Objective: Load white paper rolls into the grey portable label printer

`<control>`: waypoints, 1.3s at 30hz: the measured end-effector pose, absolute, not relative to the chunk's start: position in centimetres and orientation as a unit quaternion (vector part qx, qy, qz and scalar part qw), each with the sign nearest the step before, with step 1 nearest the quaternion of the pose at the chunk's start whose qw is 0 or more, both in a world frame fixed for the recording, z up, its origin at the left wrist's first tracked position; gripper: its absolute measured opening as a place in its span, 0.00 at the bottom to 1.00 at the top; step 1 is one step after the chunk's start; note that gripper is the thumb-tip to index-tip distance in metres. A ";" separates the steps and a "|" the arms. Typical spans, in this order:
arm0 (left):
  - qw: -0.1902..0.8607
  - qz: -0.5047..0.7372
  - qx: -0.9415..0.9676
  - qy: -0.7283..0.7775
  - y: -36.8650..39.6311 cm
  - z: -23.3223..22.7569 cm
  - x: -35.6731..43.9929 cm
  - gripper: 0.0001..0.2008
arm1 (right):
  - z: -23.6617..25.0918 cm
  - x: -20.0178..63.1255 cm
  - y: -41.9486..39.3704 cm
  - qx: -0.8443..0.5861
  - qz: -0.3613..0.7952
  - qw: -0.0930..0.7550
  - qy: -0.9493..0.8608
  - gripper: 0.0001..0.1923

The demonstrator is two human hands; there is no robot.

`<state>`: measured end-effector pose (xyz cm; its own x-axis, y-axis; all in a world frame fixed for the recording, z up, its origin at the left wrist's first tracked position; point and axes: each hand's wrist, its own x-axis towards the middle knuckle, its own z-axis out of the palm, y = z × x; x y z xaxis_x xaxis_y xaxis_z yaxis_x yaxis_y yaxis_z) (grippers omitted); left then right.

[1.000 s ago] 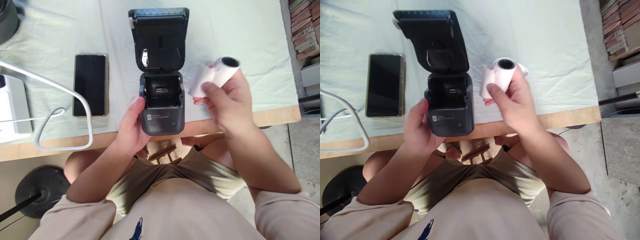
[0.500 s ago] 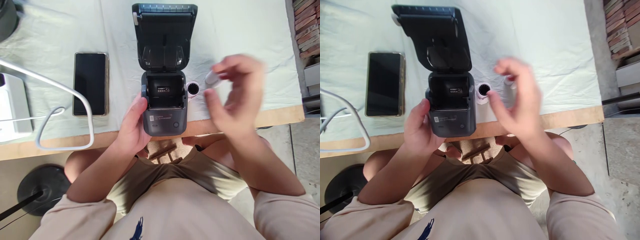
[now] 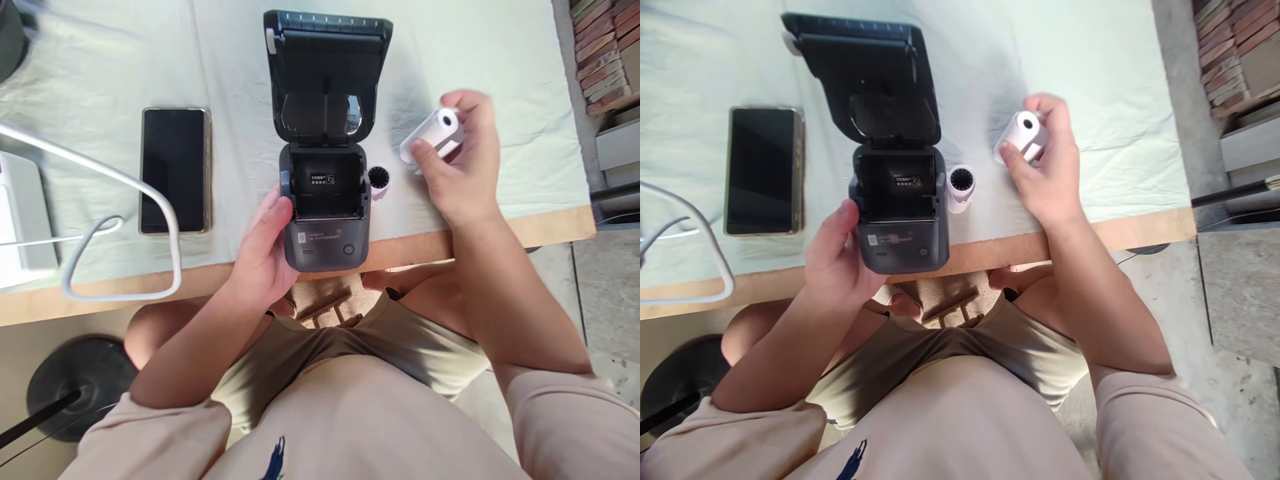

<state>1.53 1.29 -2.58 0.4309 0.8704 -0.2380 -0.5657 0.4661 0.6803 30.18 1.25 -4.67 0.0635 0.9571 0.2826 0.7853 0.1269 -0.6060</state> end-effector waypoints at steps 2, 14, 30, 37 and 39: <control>0.810 0.437 0.277 0.276 1.3 -2.6 1.6 0.12 | -3.7 28.9 1.4 -0.616 0.066 0.462 -0.635 0.28; 0.762 0.440 0.347 0.323 0.6 -3.0 1.5 0.15 | 1.5 20.2 -1.7 -0.571 -0.013 0.302 -0.763 0.12; 0.784 0.375 0.353 0.347 1.3 -3.2 0.3 0.20 | 0.1 20.0 -2.2 -0.472 0.046 0.313 -0.823 0.21; 0.780 0.373 0.362 0.349 0.9 -3.0 0.3 0.30 | 0.7 19.9 -2.0 -0.529 0.051 0.531 -0.660 0.13; 0.782 0.362 0.365 0.353 0.7 -2.9 0.4 0.35 | 0.4 19.9 -1.7 -0.578 0.080 0.519 -0.624 0.07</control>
